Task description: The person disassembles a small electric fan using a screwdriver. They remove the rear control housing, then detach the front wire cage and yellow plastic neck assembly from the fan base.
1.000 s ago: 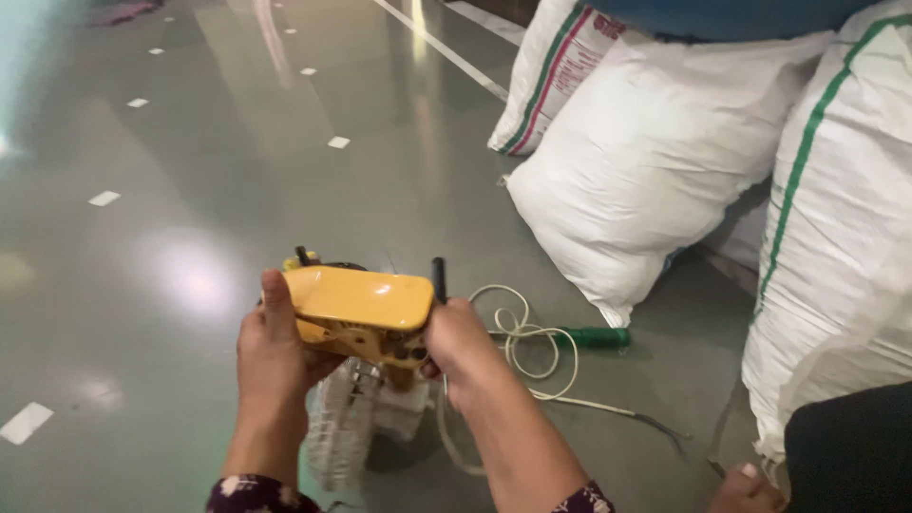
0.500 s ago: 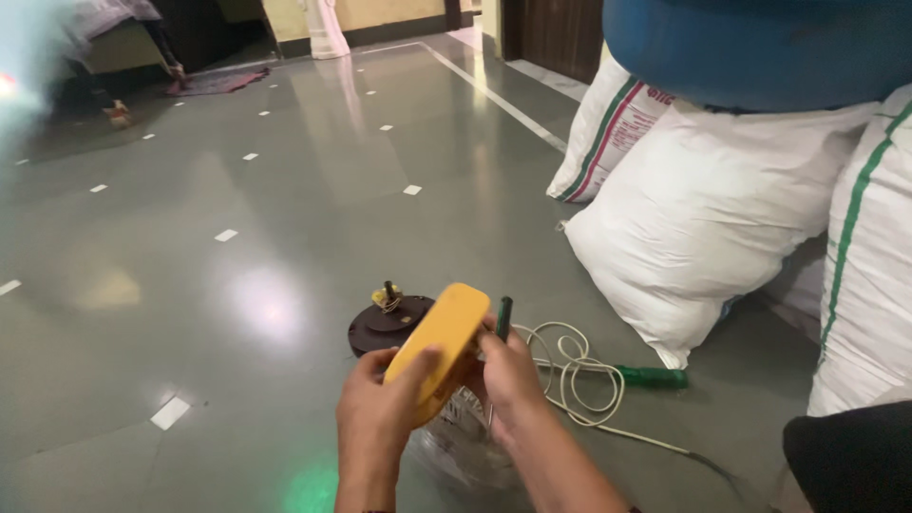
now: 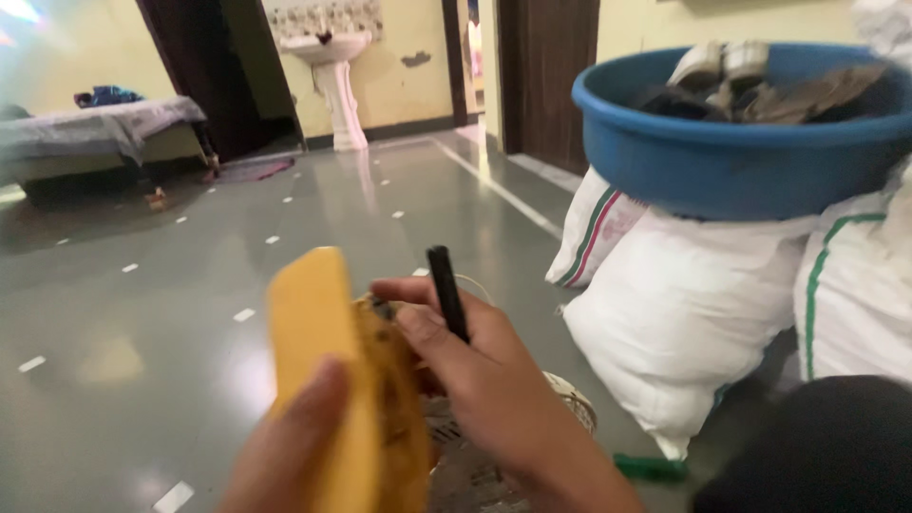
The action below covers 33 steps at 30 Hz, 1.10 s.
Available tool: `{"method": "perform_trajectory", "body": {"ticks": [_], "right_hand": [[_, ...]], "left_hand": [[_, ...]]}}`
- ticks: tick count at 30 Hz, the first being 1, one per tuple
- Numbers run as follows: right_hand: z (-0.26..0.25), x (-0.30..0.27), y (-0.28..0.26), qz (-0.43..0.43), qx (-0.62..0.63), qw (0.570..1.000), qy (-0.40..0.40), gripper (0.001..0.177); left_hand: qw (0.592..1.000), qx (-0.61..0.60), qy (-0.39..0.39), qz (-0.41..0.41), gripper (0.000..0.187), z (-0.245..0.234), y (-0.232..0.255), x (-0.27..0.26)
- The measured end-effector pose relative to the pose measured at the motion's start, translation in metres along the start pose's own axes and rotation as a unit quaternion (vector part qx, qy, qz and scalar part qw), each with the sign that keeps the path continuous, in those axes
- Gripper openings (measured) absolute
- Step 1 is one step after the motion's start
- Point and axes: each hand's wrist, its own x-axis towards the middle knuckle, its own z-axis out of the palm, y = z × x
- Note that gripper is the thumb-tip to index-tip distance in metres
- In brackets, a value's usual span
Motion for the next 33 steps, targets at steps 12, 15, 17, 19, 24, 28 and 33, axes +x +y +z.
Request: {"method": "perform_trajectory", "body": {"ticks": [12, 15, 17, 19, 24, 28, 33], "right_hand": [[-0.016, -0.011, -0.026, -0.039, -0.007, 0.993, 0.107, 0.047], [-0.013, -0.013, -0.018, -0.001, 0.045, 0.997, 0.062, 0.03], [-0.012, -0.015, -0.016, 0.007, 0.05, 0.998, 0.028, 0.029], [-0.013, -0.019, -0.016, -0.011, 0.034, 0.999, -0.014, 0.03], [-0.002, -0.024, -0.015, -0.009, 0.045, 0.999, -0.005, 0.027], [0.023, -0.019, -0.01, -0.07, 0.04, 0.996, -0.026, 0.03], [0.022, 0.002, -0.02, -0.095, -0.136, 0.984, -0.059, 0.02]], "left_hand": [[0.984, -0.116, -0.134, -0.031, 0.07, -0.062, -0.009, -0.01], [0.969, -0.13, -0.192, -0.089, 0.071, -0.064, 0.002, -0.01], [0.974, -0.106, -0.156, -0.126, 0.076, -0.063, 0.006, -0.01], [0.985, -0.039, -0.036, -0.165, 0.082, -0.064, 0.01, -0.005], [0.95, -0.157, -0.253, -0.092, 0.065, -0.066, 0.015, -0.013], [0.981, -0.092, -0.17, -0.031, 0.063, -0.067, 0.016, -0.026], [0.99, -0.045, -0.133, 0.023, 0.063, -0.058, 0.016, -0.037]]}}
